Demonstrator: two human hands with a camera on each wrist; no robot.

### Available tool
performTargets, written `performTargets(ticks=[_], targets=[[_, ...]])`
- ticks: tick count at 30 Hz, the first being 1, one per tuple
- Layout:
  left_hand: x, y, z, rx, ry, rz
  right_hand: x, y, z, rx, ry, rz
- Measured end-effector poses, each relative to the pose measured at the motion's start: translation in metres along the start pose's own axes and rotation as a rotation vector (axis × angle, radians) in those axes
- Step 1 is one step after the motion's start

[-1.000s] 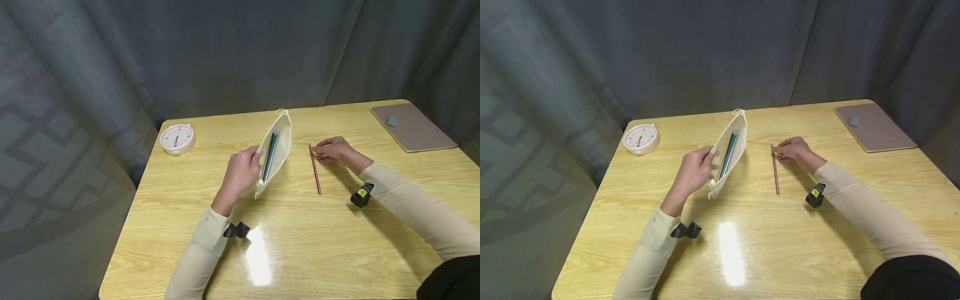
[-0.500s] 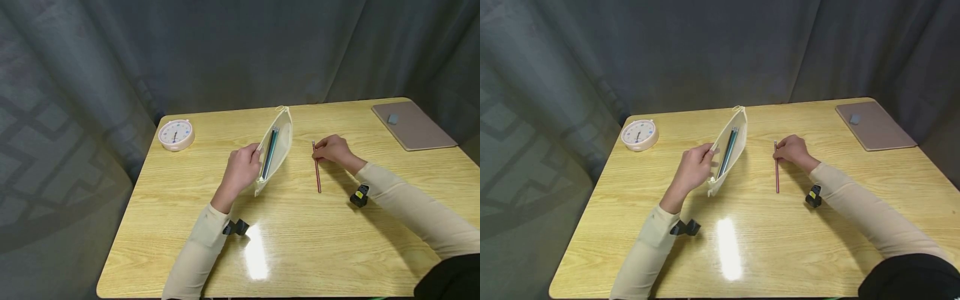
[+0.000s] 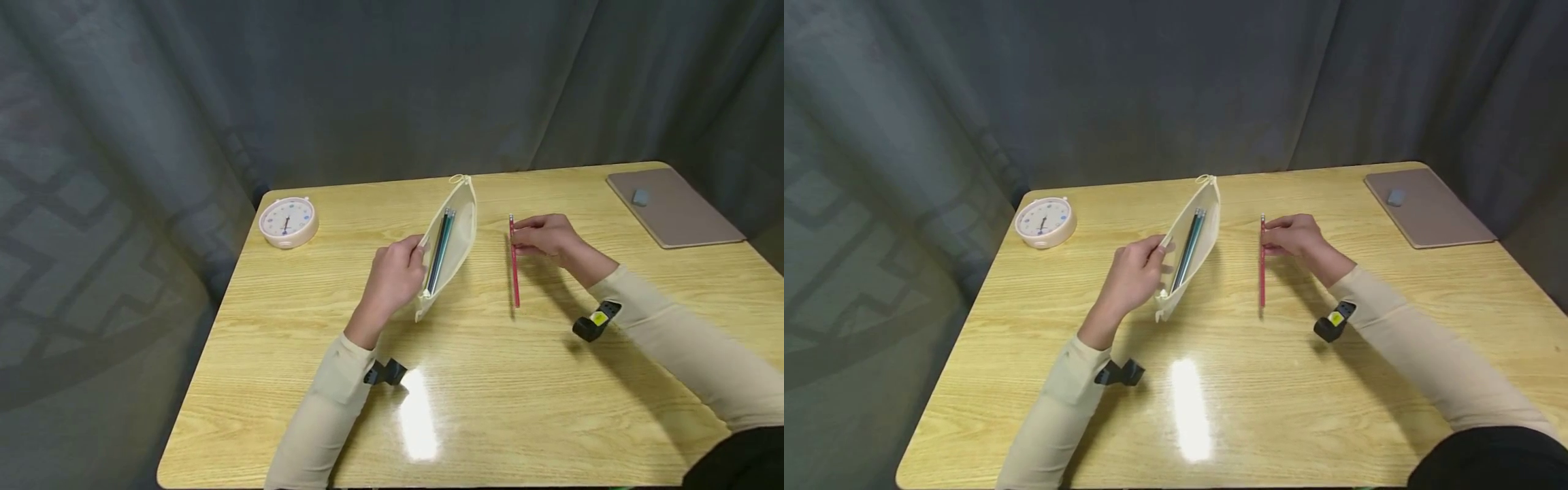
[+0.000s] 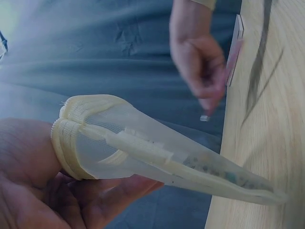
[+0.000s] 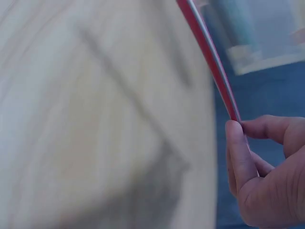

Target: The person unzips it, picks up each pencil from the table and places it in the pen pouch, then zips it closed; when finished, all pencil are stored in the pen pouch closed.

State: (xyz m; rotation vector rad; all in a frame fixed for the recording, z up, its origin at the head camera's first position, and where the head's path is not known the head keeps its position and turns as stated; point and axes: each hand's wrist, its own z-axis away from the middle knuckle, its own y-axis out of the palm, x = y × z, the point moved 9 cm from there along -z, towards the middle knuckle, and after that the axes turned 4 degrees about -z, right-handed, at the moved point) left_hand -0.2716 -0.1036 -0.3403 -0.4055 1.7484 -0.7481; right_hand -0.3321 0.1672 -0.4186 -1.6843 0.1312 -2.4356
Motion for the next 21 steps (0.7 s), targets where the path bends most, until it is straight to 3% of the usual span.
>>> performTargets(ticks=[3,6,15,21], targets=[[0.0,0.001,0.0,-0.005,0.006,-0.014,0.021,0.004,0.008,0.007,-0.031,-0.182],[-0.001,0.002,-0.001,-0.005,0.01,-0.02,0.038,0.009,0.017,0.005,-0.05,-0.291],[-0.003,0.001,0.0,-0.004,0.019,-0.018,0.067,0.027,0.042,-0.034,-0.119,-0.417],[-0.002,0.002,-0.001,-0.003,0.022,-0.017,0.081,0.041,0.049,-0.046,-0.155,-0.492]])
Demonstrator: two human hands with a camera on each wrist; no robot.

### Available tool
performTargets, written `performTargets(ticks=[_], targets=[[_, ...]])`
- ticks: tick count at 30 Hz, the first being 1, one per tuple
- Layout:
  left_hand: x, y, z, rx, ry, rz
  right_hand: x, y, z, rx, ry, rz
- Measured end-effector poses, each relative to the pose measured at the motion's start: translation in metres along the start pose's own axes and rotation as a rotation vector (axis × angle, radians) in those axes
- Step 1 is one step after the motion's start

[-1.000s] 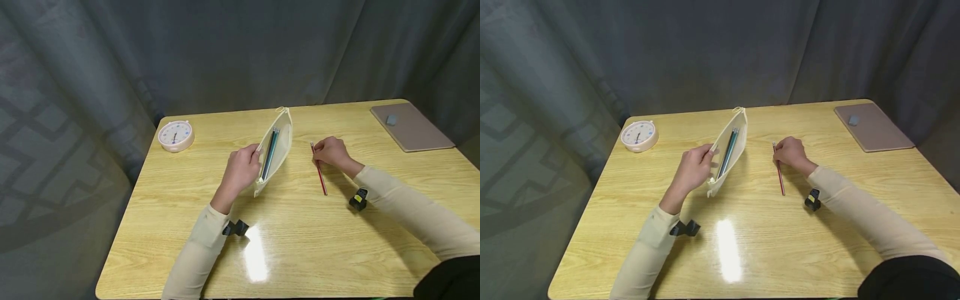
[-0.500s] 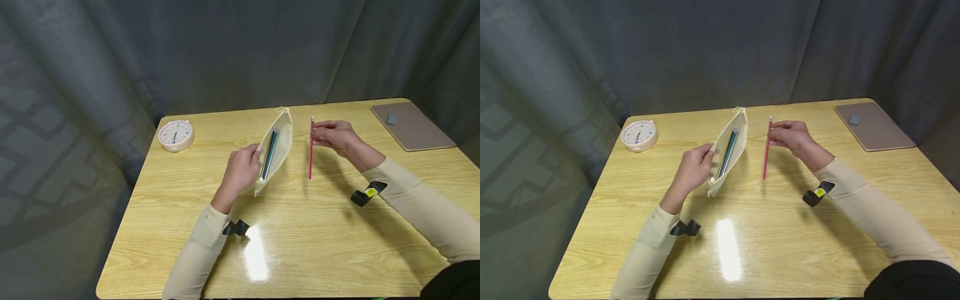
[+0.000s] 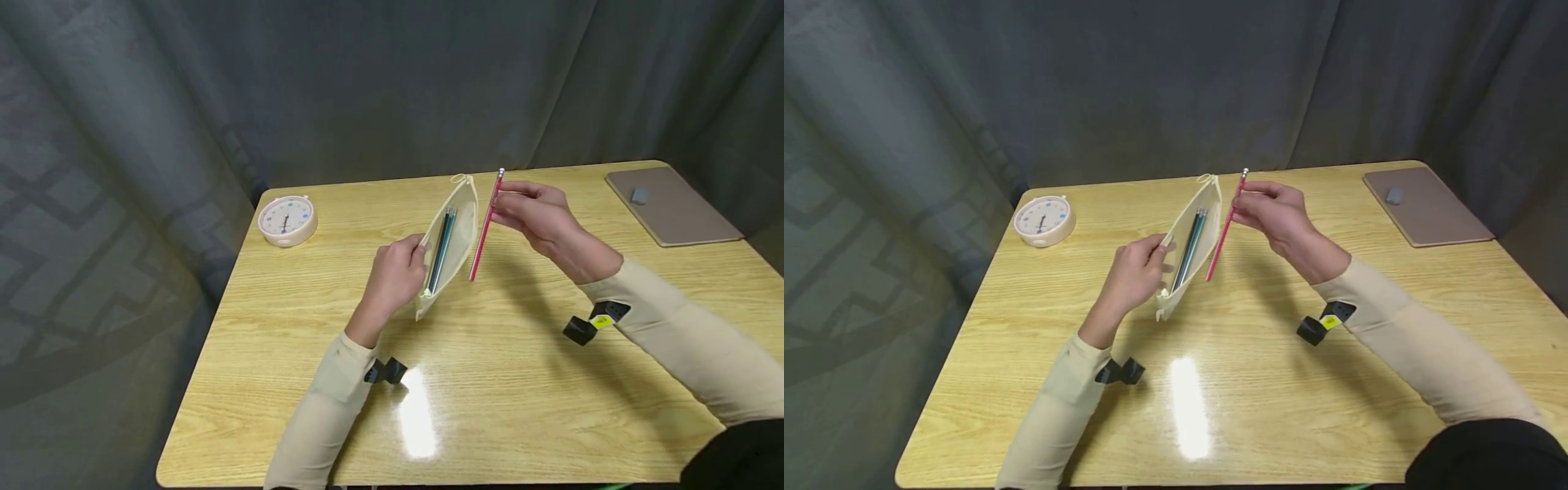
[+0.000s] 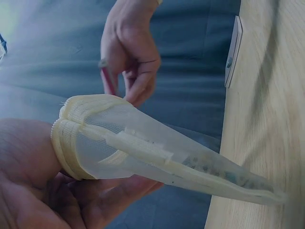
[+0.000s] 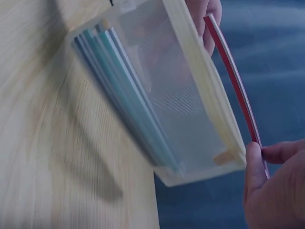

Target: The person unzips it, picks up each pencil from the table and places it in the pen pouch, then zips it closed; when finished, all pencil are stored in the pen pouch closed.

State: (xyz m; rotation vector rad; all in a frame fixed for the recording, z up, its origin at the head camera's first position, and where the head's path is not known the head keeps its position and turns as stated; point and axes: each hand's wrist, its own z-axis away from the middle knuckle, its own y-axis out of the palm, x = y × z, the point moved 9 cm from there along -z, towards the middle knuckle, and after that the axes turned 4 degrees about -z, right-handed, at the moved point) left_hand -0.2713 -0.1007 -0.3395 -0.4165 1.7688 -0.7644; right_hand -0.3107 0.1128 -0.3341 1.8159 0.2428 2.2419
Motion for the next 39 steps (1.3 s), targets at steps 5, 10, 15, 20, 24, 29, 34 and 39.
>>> performTargets(ticks=[5,10,15,20,24,29,34,39], targets=[[-0.001,0.003,0.0,0.008,-0.007,0.004,0.001,0.011,0.002,-0.036,-0.043,-0.003],[-0.001,0.004,0.001,0.006,-0.009,0.005,-0.003,0.026,0.002,-0.062,-0.087,-0.05],[0.0,0.002,0.002,-0.01,-0.007,-0.003,-0.002,0.036,0.005,-0.094,-0.157,0.027],[-0.001,0.0,0.001,-0.031,-0.001,-0.015,-0.004,0.039,0.009,-0.087,-0.187,0.074],[-0.003,0.001,0.0,-0.034,0.005,-0.031,-0.004,0.036,0.011,-0.085,-0.212,0.085],[-0.006,0.001,-0.001,-0.025,0.01,-0.029,0.02,0.021,-0.002,-0.127,-0.324,0.183],[-0.006,0.004,0.0,-0.007,0.01,-0.037,0.034,0.021,-0.035,-0.041,-0.255,0.644],[-0.005,0.005,0.002,-0.002,0.02,-0.042,0.019,0.035,-0.059,0.165,-0.111,0.97]])
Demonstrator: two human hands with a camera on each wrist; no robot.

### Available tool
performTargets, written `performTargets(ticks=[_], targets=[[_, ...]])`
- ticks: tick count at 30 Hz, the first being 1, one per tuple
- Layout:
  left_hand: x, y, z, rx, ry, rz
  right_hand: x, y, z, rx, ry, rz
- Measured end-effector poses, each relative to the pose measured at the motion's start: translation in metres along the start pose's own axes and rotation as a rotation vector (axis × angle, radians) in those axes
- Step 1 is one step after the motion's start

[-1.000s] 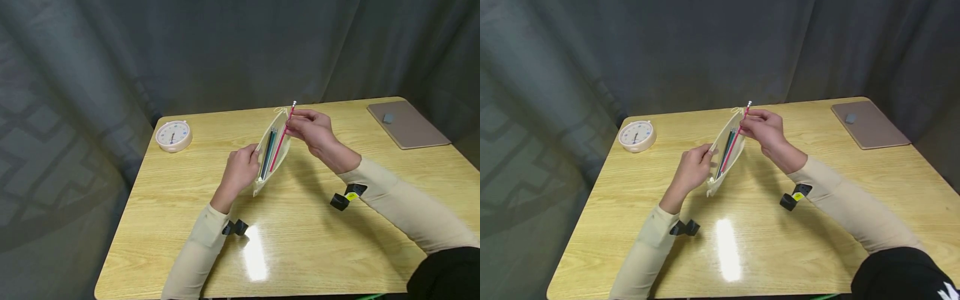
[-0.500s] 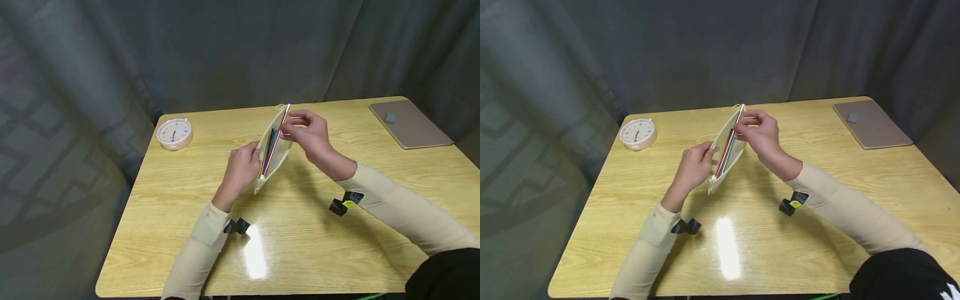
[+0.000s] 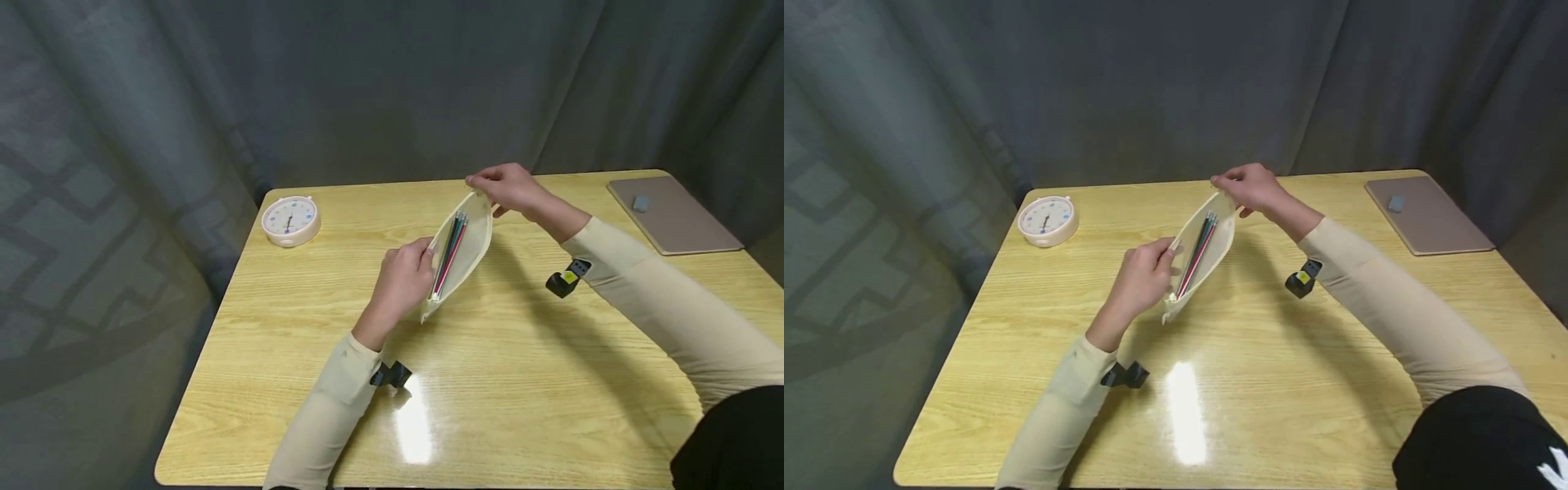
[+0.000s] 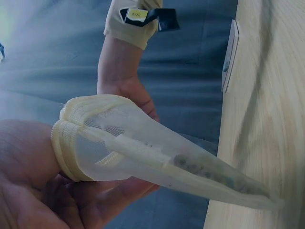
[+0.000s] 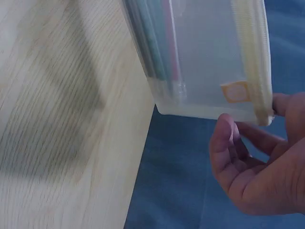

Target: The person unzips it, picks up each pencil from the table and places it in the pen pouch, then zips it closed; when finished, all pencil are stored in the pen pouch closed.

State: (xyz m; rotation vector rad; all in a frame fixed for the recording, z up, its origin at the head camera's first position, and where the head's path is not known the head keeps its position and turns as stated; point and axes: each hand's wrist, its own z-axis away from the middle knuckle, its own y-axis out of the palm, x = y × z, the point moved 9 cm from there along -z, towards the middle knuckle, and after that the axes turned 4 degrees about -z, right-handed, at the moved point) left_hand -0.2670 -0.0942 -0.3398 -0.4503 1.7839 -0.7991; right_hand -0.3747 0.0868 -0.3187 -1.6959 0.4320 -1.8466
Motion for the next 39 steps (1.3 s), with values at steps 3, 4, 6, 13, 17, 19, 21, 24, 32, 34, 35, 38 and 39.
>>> performTargets(ticks=[3,4,6,13,17,19,21,24,32,34,35,38,39], targets=[[-0.001,0.003,0.0,0.007,0.005,-0.005,-0.001,0.003,-0.006,0.046,-0.012,0.028],[0.0,0.004,0.0,0.013,0.003,-0.007,-0.001,0.003,-0.006,0.047,-0.022,0.025],[0.0,0.006,0.0,0.03,-0.003,-0.012,0.001,0.002,-0.007,0.036,-0.043,0.009],[0.002,0.018,0.0,0.196,0.001,0.038,0.017,0.003,0.002,-0.031,-0.161,-0.04],[0.004,0.017,0.0,0.258,0.045,0.047,0.031,0.008,0.007,-0.041,-0.277,-0.075],[0.008,0.009,-0.002,0.212,0.057,0.038,0.036,0.013,0.008,-0.031,-0.321,-0.102],[0.013,-0.002,-0.005,0.108,0.045,0.017,0.041,0.02,0.01,-0.004,-0.353,-0.125],[0.021,-0.016,-0.008,-0.017,0.033,-0.033,0.049,0.032,0.016,0.048,-0.393,-0.145],[0.03,-0.015,-0.01,0.04,0.133,0.022,0.072,0.066,0.039,0.2,-0.495,-0.141],[0.031,-0.022,-0.01,-0.024,0.142,0.055,0.079,0.071,0.045,0.225,-0.526,-0.108],[0.031,-0.026,-0.01,-0.058,0.149,0.071,0.082,0.073,0.049,0.235,-0.549,-0.081],[0.035,-0.037,-0.009,-0.144,0.156,0.104,0.092,0.074,0.061,0.237,-0.647,0.062],[0.037,-0.039,-0.009,-0.156,0.151,0.12,0.094,0.074,0.064,0.228,-0.684,0.119]])
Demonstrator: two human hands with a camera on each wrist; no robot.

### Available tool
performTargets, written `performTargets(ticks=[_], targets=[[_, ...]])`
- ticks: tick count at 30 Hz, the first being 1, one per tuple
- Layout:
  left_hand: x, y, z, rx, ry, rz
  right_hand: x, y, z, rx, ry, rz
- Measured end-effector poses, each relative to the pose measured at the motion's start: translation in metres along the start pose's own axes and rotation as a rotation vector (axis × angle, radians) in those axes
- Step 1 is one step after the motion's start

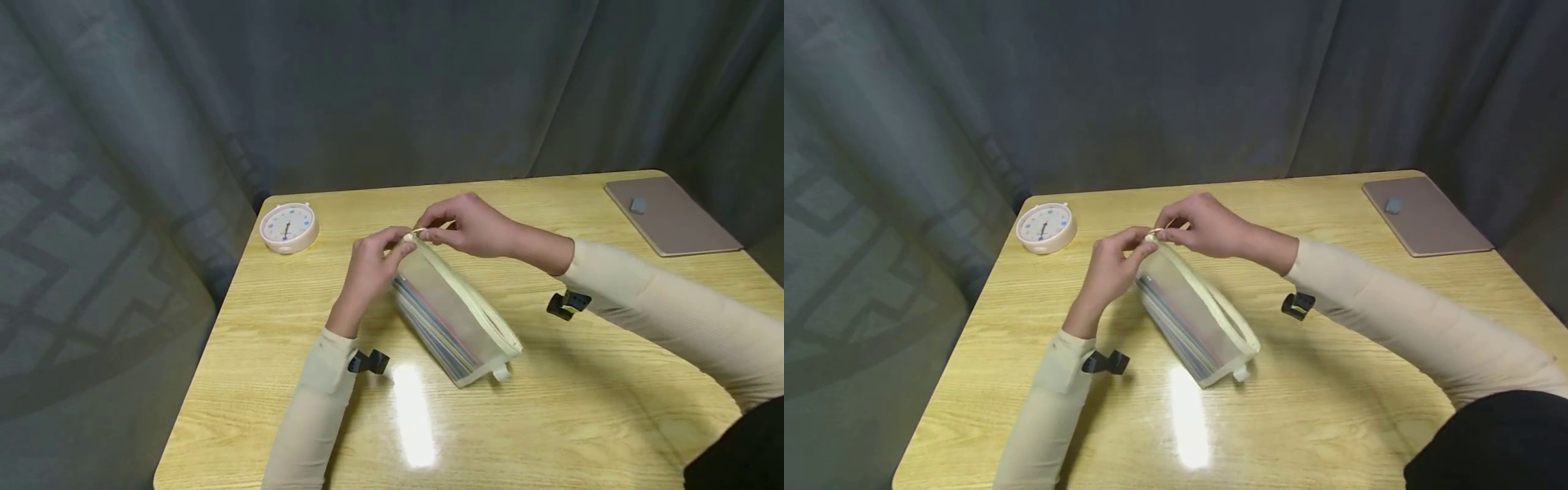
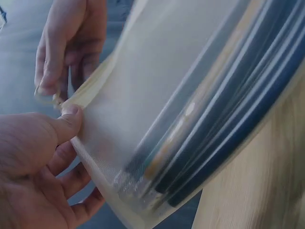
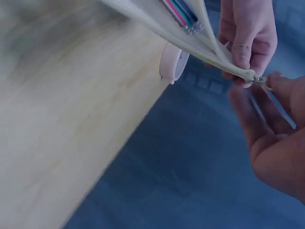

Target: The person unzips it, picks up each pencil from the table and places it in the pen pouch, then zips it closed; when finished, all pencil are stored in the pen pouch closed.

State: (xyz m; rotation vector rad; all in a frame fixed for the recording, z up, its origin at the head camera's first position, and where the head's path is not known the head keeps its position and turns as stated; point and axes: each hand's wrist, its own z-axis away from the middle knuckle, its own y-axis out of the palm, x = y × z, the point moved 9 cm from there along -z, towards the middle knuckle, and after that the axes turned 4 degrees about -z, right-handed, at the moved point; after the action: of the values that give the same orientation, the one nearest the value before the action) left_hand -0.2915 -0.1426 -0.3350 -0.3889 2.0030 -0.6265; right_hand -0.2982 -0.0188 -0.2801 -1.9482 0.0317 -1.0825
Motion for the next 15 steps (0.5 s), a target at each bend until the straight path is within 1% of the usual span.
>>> performTargets(ticks=[3,5,8,11,13,15], targets=[[0.004,-0.006,0.0,-0.025,-0.036,0.05,0.01,-0.001,0.006,0.017,-0.089,0.151],[0.006,-0.01,0.0,-0.048,-0.066,0.082,0.013,-0.001,0.011,0.019,-0.127,0.213],[0.006,-0.012,0.001,-0.063,-0.102,0.127,0.014,0.0,0.019,0.015,-0.169,0.257],[0.003,-0.011,0.001,-0.049,-0.131,0.169,0.015,0.0,0.028,-0.006,-0.199,0.281],[0.005,-0.01,0.002,-0.046,-0.164,0.202,0.014,-0.001,0.034,-0.013,-0.213,0.292],[0.008,-0.013,0.002,-0.069,-0.202,0.22,0.012,-0.003,0.04,-0.019,-0.225,0.305]])
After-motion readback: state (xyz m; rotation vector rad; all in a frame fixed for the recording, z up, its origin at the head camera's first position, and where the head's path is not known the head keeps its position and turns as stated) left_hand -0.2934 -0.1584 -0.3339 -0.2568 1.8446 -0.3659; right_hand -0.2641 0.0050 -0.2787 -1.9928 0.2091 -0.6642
